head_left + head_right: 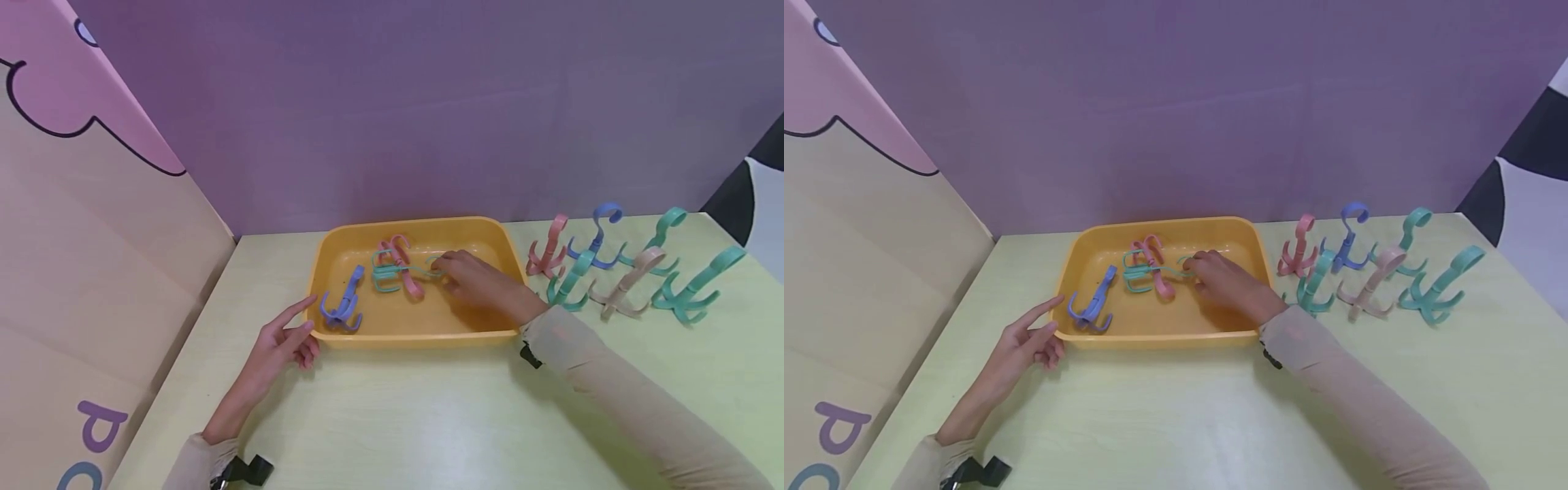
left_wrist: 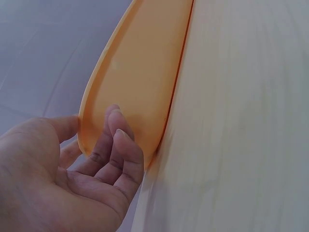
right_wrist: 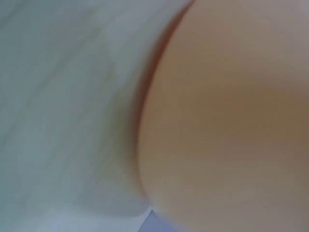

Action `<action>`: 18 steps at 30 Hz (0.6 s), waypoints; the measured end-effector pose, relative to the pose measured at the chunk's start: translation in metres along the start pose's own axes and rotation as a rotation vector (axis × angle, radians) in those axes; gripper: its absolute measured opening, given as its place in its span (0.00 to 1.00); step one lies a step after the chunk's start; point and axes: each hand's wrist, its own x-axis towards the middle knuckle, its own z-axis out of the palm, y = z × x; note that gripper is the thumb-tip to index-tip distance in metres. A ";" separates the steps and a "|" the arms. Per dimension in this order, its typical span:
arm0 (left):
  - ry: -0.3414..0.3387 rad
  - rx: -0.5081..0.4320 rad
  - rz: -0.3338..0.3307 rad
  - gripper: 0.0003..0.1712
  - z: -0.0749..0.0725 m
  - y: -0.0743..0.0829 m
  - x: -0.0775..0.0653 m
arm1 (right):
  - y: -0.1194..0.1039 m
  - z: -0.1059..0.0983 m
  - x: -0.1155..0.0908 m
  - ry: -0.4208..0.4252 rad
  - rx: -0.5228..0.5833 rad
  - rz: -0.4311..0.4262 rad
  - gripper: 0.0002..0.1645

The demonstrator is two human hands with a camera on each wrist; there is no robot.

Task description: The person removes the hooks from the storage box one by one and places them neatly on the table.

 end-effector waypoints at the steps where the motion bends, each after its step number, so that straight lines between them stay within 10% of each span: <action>1: -0.001 -0.001 0.000 0.29 0.000 0.000 0.000 | -0.001 0.000 0.000 0.006 -0.004 0.010 0.19; 18: -0.001 0.003 0.002 0.28 0.000 0.000 0.000 | -0.011 -0.004 0.002 0.155 0.007 -0.055 0.08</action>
